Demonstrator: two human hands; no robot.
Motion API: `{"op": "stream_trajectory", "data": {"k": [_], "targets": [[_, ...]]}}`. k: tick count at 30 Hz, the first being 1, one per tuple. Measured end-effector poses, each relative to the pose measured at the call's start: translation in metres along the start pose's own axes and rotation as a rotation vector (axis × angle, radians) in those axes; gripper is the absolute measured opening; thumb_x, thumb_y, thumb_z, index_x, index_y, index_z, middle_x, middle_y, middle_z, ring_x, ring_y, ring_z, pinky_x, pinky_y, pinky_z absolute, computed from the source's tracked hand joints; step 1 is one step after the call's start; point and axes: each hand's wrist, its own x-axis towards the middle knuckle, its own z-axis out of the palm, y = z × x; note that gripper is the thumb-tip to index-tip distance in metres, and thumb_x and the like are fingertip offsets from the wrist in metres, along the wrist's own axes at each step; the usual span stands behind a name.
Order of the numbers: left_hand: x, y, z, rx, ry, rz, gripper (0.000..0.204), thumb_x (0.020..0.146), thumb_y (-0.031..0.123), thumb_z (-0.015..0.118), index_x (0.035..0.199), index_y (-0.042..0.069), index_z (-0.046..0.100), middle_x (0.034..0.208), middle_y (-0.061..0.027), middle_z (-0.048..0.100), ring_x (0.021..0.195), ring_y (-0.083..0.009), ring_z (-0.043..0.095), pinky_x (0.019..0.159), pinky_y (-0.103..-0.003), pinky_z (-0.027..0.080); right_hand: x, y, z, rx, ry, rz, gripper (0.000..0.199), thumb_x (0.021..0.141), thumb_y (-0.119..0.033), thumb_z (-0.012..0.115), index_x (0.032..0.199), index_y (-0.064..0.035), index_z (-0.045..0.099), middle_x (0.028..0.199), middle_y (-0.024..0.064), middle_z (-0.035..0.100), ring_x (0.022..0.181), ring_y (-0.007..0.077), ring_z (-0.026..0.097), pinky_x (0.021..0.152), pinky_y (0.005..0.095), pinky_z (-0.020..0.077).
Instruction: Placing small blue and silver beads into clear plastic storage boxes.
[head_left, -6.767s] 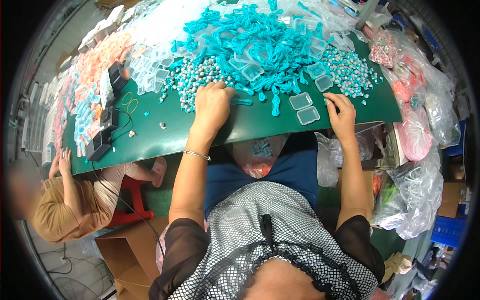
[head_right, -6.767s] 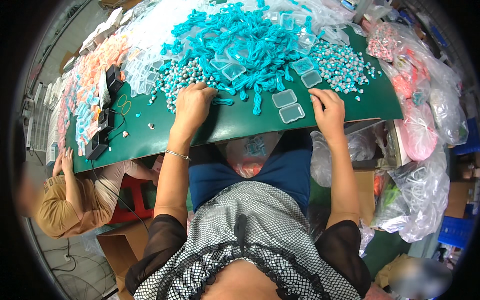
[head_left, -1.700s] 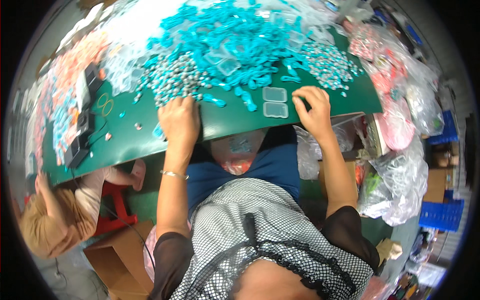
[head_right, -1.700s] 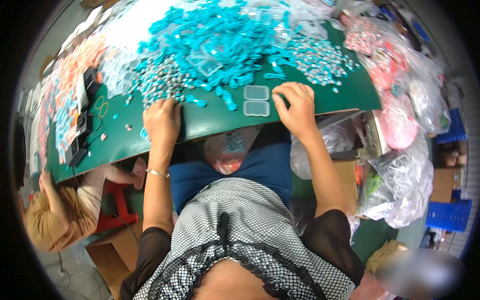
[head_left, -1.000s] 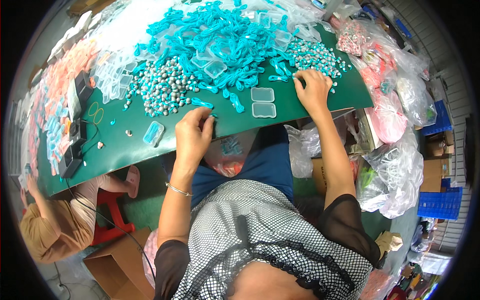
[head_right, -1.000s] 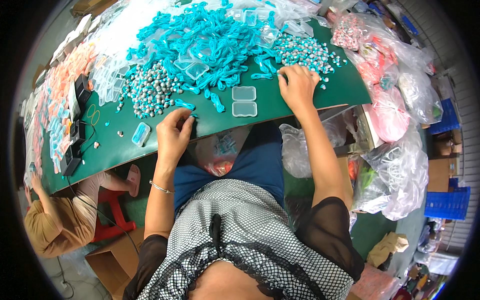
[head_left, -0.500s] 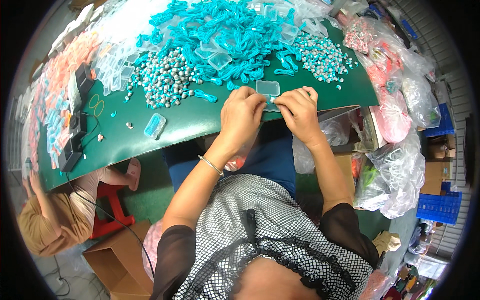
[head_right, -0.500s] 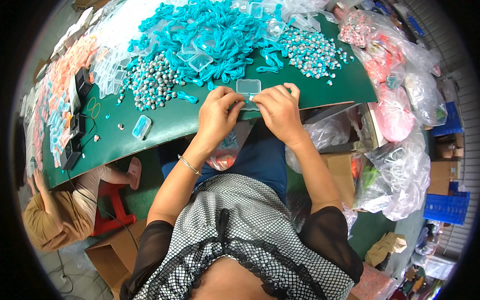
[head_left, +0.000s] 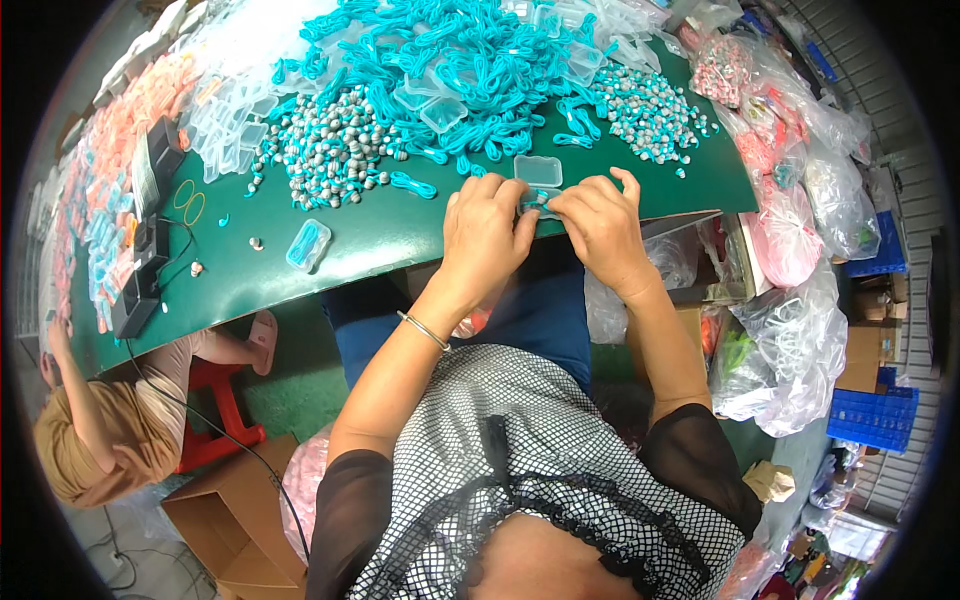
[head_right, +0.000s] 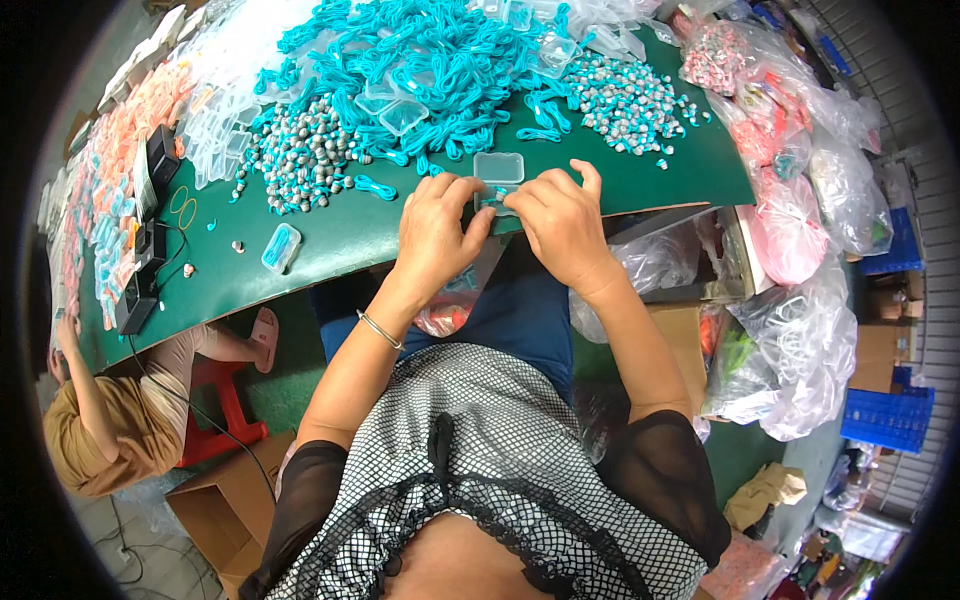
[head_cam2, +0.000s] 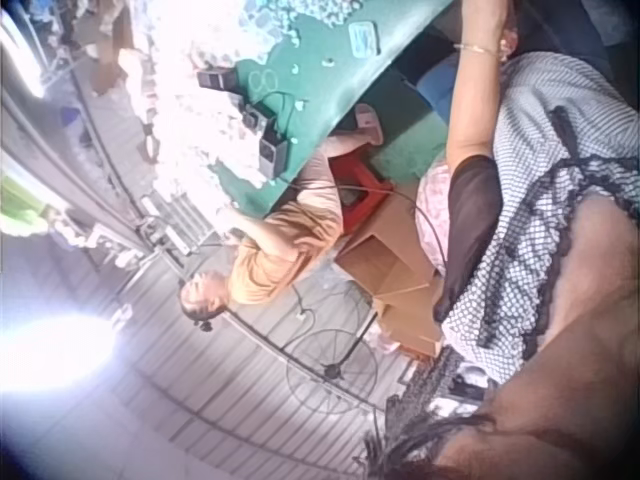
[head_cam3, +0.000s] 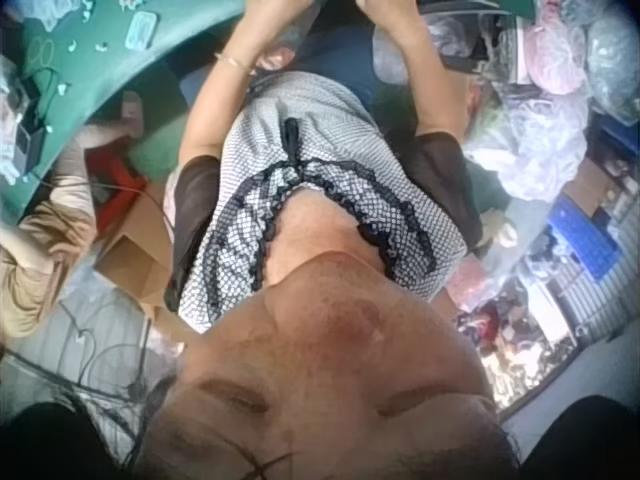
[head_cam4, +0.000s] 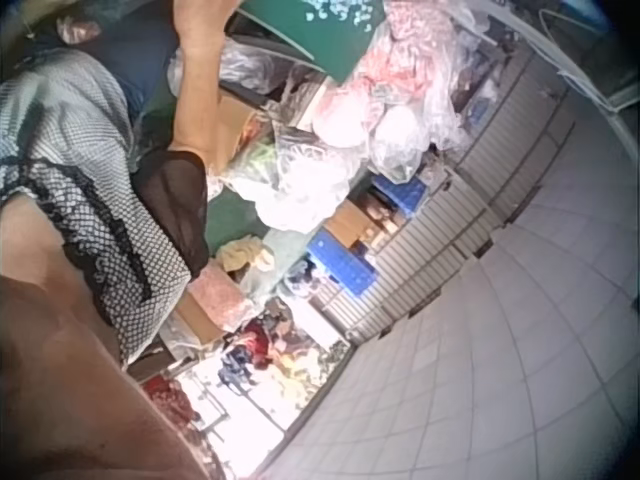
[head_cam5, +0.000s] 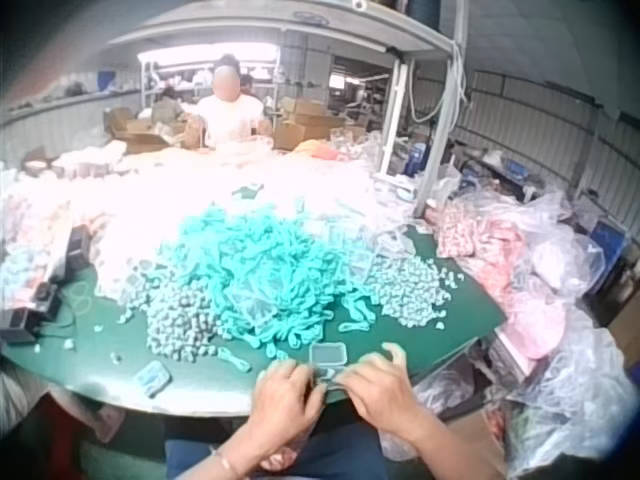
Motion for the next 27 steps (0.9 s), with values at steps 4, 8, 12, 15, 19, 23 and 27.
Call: {"op": "stream_trajectory", "data": {"k": [4, 8, 12, 15, 19, 23, 27], "targets": [[-0.001, -0.002, 0.000, 0.045, -0.047, 0.020, 0.036, 0.076, 0.021, 0.076, 0.107, 0.004, 0.066, 0.092, -0.0095, 0.061, 0.089, -0.0295, 0.058, 0.076, -0.041, 0.046, 0.002, 0.001, -0.004, 0.014, -0.026, -0.022, 0.012, 0.077, -0.006, 0.070, 0.088, -0.0123, 0.070, 0.087, -0.0013, 0.065, 0.091, 0.0186, 0.060, 0.100, 0.0507, 0.0331], [-0.002, -0.003, -0.001, 0.032, -0.044, 0.024, 0.036, 0.076, 0.022, 0.077, 0.106, 0.004, 0.066, 0.093, -0.0092, 0.061, 0.089, -0.0295, 0.058, 0.076, -0.041, 0.045, 0.003, 0.004, -0.010, 0.088, -0.070, 0.007, 0.011, 0.077, -0.008, 0.070, 0.087, -0.0121, 0.069, 0.087, -0.0003, 0.065, 0.091, 0.0200, 0.060, 0.098, 0.0479, 0.0336], [-0.003, -0.004, 0.000, 0.014, -0.037, 0.033, 0.037, 0.076, 0.022, 0.078, 0.106, 0.005, 0.066, 0.093, -0.0088, 0.061, 0.089, -0.0292, 0.057, 0.076, -0.041, 0.045, 0.010, 0.010, -0.012, 0.170, -0.038, 0.093, 0.008, 0.078, -0.009, 0.069, 0.086, -0.0120, 0.068, 0.087, 0.0007, 0.065, 0.092, 0.0202, 0.059, 0.096, 0.0459, 0.0332], [-0.003, -0.006, 0.001, 0.010, -0.024, 0.042, 0.037, 0.076, 0.022, 0.078, 0.106, 0.005, 0.066, 0.093, -0.0084, 0.061, 0.088, -0.0289, 0.057, 0.075, -0.041, 0.045, 0.011, 0.009, -0.008, 0.118, -0.066, 0.046, 0.008, 0.078, -0.009, 0.070, 0.086, -0.0120, 0.068, 0.087, 0.0007, 0.065, 0.091, 0.0203, 0.059, 0.095, 0.0451, 0.0330], [-0.003, -0.005, 0.001, 0.007, -0.014, 0.058, 0.037, 0.076, 0.023, 0.078, 0.106, 0.005, 0.066, 0.092, -0.0081, 0.061, 0.087, -0.0286, 0.057, 0.074, -0.041, 0.045, 0.009, 0.006, -0.010, 0.114, -0.094, 0.048, 0.007, 0.079, -0.010, 0.070, 0.085, -0.0120, 0.068, 0.086, 0.0005, 0.065, 0.090, 0.0206, 0.059, 0.094, 0.0436, 0.0333], [-0.004, -0.006, 0.001, 0.014, -0.006, 0.050, 0.037, 0.076, 0.024, 0.078, 0.106, 0.006, 0.066, 0.092, -0.0078, 0.061, 0.087, -0.0284, 0.057, 0.074, -0.041, 0.045, 0.013, 0.006, -0.002, 0.153, -0.063, 0.100, 0.006, 0.078, -0.011, 0.071, 0.083, -0.0122, 0.067, 0.085, 0.0002, 0.065, 0.089, 0.0208, 0.059, 0.093, 0.0431, 0.0335], [-0.004, -0.006, 0.001, -0.002, -0.002, 0.057, 0.037, 0.076, 0.024, 0.078, 0.106, 0.006, 0.066, 0.092, -0.0076, 0.061, 0.087, -0.0284, 0.057, 0.074, -0.041, 0.045, 0.013, 0.009, -0.002, 0.120, -0.102, 0.083, 0.005, 0.079, -0.011, 0.070, 0.083, -0.0124, 0.067, 0.084, 0.0002, 0.064, 0.089, 0.0209, 0.058, 0.094, 0.0440, 0.0333]]}}
